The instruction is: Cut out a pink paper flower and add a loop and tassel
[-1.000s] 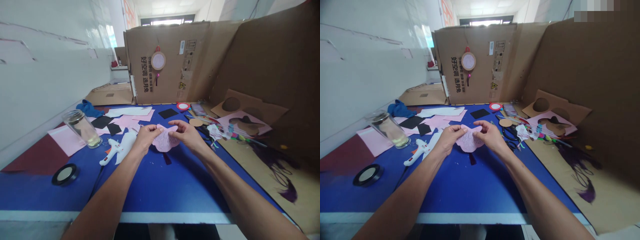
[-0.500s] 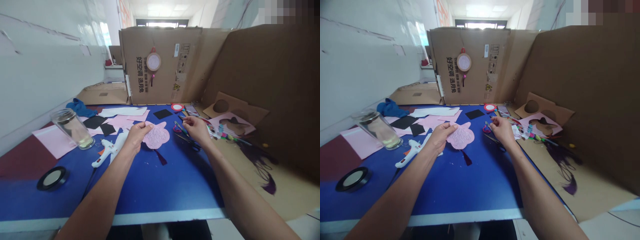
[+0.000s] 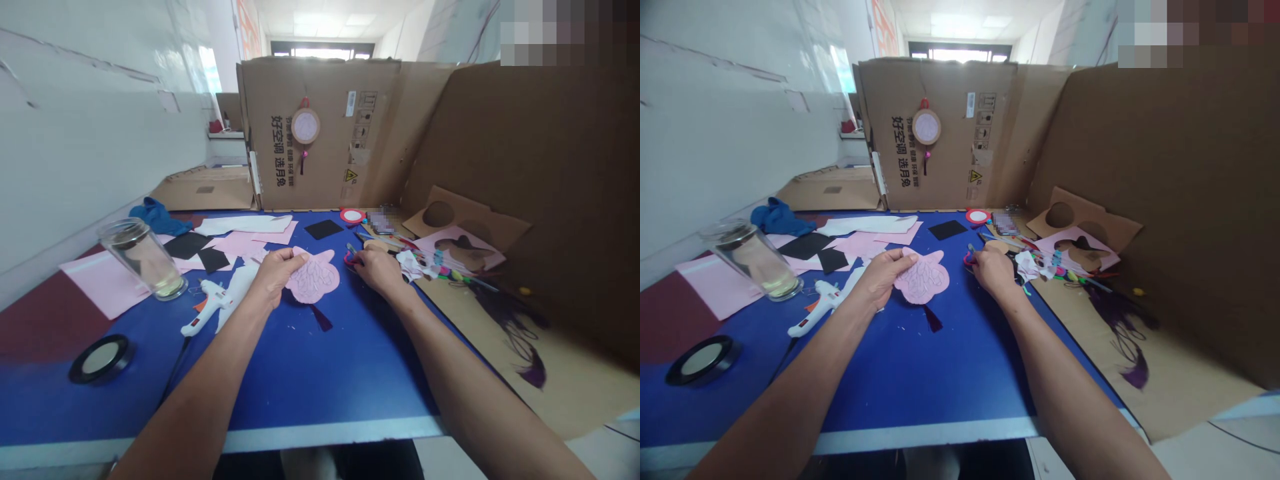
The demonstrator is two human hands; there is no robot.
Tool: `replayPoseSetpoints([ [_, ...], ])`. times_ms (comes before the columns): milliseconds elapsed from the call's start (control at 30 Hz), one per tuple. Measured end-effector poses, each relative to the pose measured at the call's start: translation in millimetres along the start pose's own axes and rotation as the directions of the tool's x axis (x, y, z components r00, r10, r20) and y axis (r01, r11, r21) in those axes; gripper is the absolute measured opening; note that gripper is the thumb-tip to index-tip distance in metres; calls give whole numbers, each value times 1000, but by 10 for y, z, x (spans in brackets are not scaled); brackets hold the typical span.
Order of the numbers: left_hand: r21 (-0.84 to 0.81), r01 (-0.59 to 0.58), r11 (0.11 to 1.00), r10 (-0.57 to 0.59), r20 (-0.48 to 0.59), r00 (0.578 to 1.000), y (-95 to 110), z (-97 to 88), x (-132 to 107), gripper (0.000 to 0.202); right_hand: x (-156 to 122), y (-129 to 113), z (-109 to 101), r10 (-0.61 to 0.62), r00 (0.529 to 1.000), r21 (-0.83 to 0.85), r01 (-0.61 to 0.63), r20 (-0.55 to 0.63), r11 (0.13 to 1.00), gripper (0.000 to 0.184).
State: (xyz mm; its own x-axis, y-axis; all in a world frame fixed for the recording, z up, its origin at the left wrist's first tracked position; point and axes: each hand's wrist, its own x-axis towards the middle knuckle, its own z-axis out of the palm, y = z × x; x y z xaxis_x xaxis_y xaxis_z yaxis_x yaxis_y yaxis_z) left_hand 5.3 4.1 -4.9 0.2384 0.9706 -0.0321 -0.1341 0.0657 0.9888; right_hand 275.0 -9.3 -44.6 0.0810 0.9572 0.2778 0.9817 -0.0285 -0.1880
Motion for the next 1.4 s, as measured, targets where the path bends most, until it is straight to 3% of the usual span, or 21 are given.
replayPoseSetpoints([
  [167, 2, 15, 1000, -15, 10, 1000, 10, 21, -19, 19, -1, -41, 29, 35, 998, 113, -30, -45, 993, 26],
  [300, -4, 17, 1000, -17, 41, 999, 6, 43, -33, 15, 18, -137, -32, 57, 998, 339, -42, -34, 940, 28],
  [367, 5, 17, 1000, -17, 64, 998, 4, 54, -46, 14, 9, -216, -98, 81, 996, 605, -78, 22, 792, 30],
  [467, 42, 2, 999, -6, 91, 996, 4, 71, -74, 15, -32, -337, -219, 83, 987, 894, -158, 135, 420, 30],
  [533, 101, -43, 994, 33, 101, 994, 6, 86, -95, 17, -64, -393, -291, 76, 986, 923, -164, 147, 349, 29],
  [667, 226, -152, 962, 125, 129, 984, 15, 124, -139, 18, -100, -430, -396, 51, 997, 914, -79, 65, 399, 26],
  [800, 300, -227, 927, 188, 154, 970, 26, 157, -173, 16, -123, -446, -501, -57, 995, 824, 104, -87, 557, 21],
  [933, 322, -237, 917, 186, 183, 965, 13, 163, -176, 18, -160, -507, -610, -188, 975, 730, 216, -121, 649, 18],
  [1133, 364, -260, 895, 205, 182, 962, -22, 151, -157, 17, -193, -571, -666, -287, 958, 688, 225, -27, 689, 15],
  [1400, 322, -195, 927, 138, 190, 972, -30, 166, -169, 26, -182, -583, -650, -357, 934, 719, 246, 3, 650, 17],
])
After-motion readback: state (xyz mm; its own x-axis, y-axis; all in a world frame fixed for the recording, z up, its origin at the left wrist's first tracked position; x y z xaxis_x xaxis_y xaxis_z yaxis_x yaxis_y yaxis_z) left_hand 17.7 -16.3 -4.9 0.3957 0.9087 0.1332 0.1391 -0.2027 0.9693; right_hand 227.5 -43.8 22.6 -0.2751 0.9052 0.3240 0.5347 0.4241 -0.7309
